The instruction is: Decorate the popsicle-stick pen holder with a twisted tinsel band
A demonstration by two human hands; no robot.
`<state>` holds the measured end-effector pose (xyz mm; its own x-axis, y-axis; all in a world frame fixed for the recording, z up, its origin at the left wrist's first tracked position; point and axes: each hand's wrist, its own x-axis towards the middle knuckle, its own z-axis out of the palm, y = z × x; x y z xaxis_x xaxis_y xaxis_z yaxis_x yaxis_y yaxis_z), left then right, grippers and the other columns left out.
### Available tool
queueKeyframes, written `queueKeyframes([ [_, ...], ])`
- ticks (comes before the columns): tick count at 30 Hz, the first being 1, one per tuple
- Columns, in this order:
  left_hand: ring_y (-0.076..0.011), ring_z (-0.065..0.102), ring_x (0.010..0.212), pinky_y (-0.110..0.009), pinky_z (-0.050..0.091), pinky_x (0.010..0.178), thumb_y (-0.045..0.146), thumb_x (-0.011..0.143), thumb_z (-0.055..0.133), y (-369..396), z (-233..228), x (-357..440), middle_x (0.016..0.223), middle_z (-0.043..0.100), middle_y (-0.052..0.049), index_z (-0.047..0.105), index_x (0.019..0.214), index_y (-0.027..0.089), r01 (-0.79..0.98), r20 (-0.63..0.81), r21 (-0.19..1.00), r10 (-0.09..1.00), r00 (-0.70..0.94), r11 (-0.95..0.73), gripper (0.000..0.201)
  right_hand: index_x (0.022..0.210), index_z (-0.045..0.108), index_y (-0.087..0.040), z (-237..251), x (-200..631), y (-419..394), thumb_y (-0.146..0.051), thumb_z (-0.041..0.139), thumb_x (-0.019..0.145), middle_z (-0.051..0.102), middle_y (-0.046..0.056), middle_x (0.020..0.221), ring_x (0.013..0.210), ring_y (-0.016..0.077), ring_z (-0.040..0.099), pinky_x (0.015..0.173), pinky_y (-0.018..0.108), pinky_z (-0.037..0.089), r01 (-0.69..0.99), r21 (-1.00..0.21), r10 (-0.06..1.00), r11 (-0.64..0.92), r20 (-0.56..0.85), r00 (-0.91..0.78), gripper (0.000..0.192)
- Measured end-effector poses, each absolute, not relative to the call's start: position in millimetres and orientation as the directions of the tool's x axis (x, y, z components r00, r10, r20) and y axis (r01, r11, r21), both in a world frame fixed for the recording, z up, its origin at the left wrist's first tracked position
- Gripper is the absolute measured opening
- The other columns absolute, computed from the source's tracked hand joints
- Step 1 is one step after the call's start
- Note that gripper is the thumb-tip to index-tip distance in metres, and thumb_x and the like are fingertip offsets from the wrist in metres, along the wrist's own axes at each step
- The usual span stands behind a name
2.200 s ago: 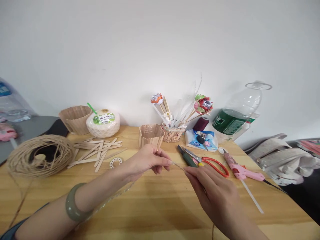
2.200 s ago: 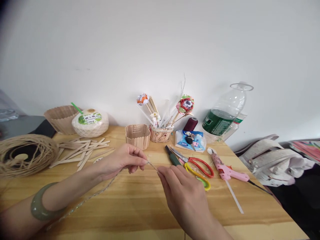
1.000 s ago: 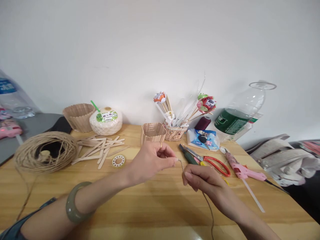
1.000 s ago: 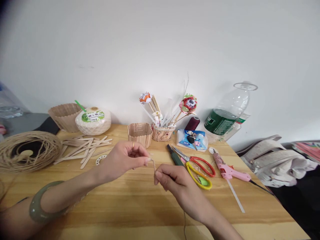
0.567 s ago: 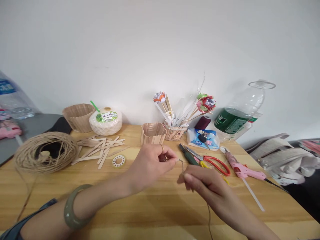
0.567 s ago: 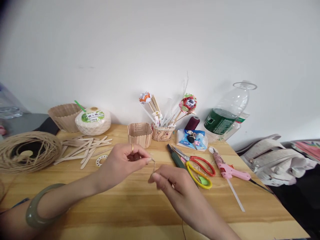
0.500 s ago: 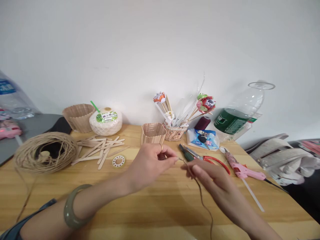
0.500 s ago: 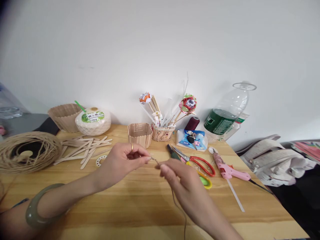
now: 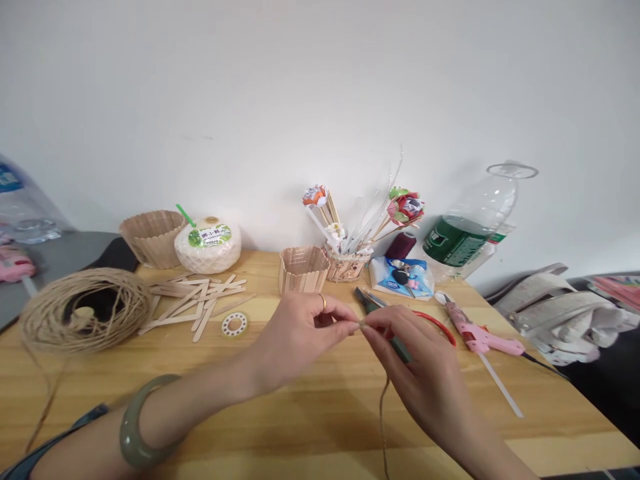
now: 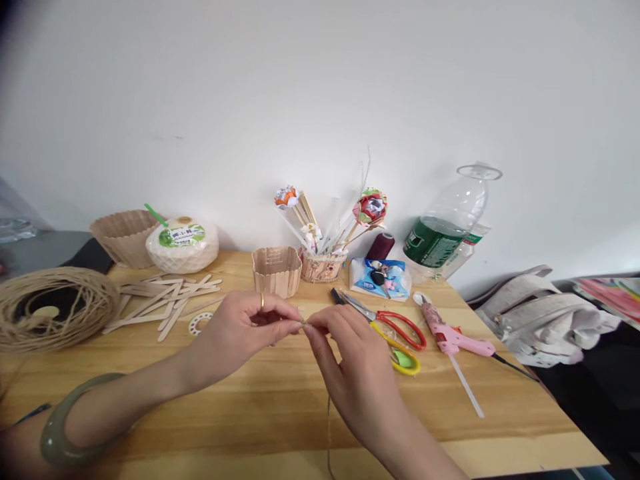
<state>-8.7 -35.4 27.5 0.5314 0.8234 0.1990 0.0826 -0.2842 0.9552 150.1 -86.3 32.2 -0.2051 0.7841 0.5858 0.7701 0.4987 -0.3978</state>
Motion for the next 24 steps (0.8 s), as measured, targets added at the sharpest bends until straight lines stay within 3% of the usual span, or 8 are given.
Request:
queueKeyframes([
  [3,-0.01,0.058,0.062,-0.019,0.043,0.057,0.022,0.078,0.057,-35.6,27.4,-8.4,0.071,0.069,0.001,0.068,0.076,0.017,0.077,0.23,0.944,0.808,0.543,-0.321,0.012,0.071,0.056,-0.019,33.9,151.0,-87.0,-0.023,0.048,0.086,0.058,0.0,0.065,0.061,0.0132,0.054,0.057,0.024,0.042,0.702,-0.574,0.872,0.421,0.47,-0.138,0.018],
  [7,-0.01,0.058,0.063,-0.019,0.043,0.058,0.02,0.078,0.057,-34.3,26.7,-9.8,0.071,0.069,0.001,0.068,0.075,0.016,0.095,0.272,0.921,0.798,0.538,-0.378,0.012,0.069,0.06,-0.019,33.6,158.0,-84.1,-0.033,0.046,0.087,0.062,0.0,0.066,0.065,0.0137,0.057,0.06,0.023,0.045,0.469,-0.854,0.974,0.227,0.206,-0.096,0.028],
  [9,-0.0099,0.058,0.062,-0.019,0.043,0.057,0.02,0.078,0.057,-33.7,26.3,-10.4,0.071,0.069,0.001,0.068,0.075,0.017,0.111,0.271,0.918,0.808,0.523,-0.38,0.012,0.073,0.064,-0.018,31.4,164.3,-80.0,-0.038,0.043,0.088,0.066,0.002,0.069,0.067,0.0143,0.06,0.062,0.024,0.048,0.402,-0.9,0.985,0.168,0.145,-0.089,0.033],
  [12,-0.0099,0.058,0.062,-0.02,0.043,0.058,0.021,0.077,0.058,-33.4,25.9,-10.6,0.073,0.07,0.001,0.069,0.076,0.017,0.111,0.271,0.921,0.817,0.51,-0.375,0.011,0.085,0.067,-0.016,27.0,173.1,-75.0,-0.044,0.04,0.088,0.069,0.005,0.073,0.067,0.0158,0.062,0.06,0.026,0.05,0.454,-0.882,0.989,0.126,0.148,0.015,0.039],
  [16,-0.0114,0.058,0.063,-0.022,0.043,0.059,0.024,0.077,0.059,-33.0,26.2,-10.3,0.071,0.069,0.0,0.069,0.075,0.017,0.141,0.243,0.924,0.831,0.5,-0.354,0.012,0.095,0.061,-0.018,24.2,173.4,-78.2,-0.039,0.045,0.087,0.068,0.007,0.084,0.075,0.0178,0.063,0.064,0.029,0.052,0.641,-0.717,0.918,0.274,0.394,0.048,0.028],
  [20,-0.0109,0.056,0.063,-0.021,0.042,0.058,0.025,0.077,0.058,-32.2,27.4,-9.9,0.07,0.068,0.0,0.069,0.077,0.017,0.131,0.186,0.946,0.829,0.527,-0.295,0.013,0.093,0.056,-0.02,25.3,162.6,-84.2,-0.023,0.058,0.082,0.065,0.005,0.084,0.074,0.017,0.061,0.064,0.029,0.051,0.795,-0.315,0.709,0.518,0.678,-0.194,0.012],
  [22,-0.0104,0.055,0.061,-0.021,0.042,0.057,0.026,0.077,0.058,-31.8,27.9,-10.0,0.07,0.067,0.0,0.069,0.077,0.017,0.119,0.149,0.96,0.825,0.545,-0.252,0.014,0.092,0.055,-0.021,25.2,158.5,-84.1,-0.016,0.057,0.082,0.064,0.005,0.08,0.074,0.0167,0.061,0.065,0.029,0.051,0.804,-0.152,0.614,0.575,0.73,-0.301,0.012],
  [24,-0.0103,0.054,0.06,-0.021,0.041,0.055,0.028,0.076,0.058,-31.5,28.5,-10.5,0.07,0.066,-0.001,0.068,0.078,0.017,0.114,0.11,0.972,0.821,0.56,-0.207,0.015,0.093,0.054,-0.021,24.0,157.3,-82.7,-0.012,0.055,0.082,0.064,0.005,0.079,0.073,0.016,0.061,0.065,0.028,0.05,0.803,-0.063,0.568,0.593,0.739,-0.362,0.014],
])
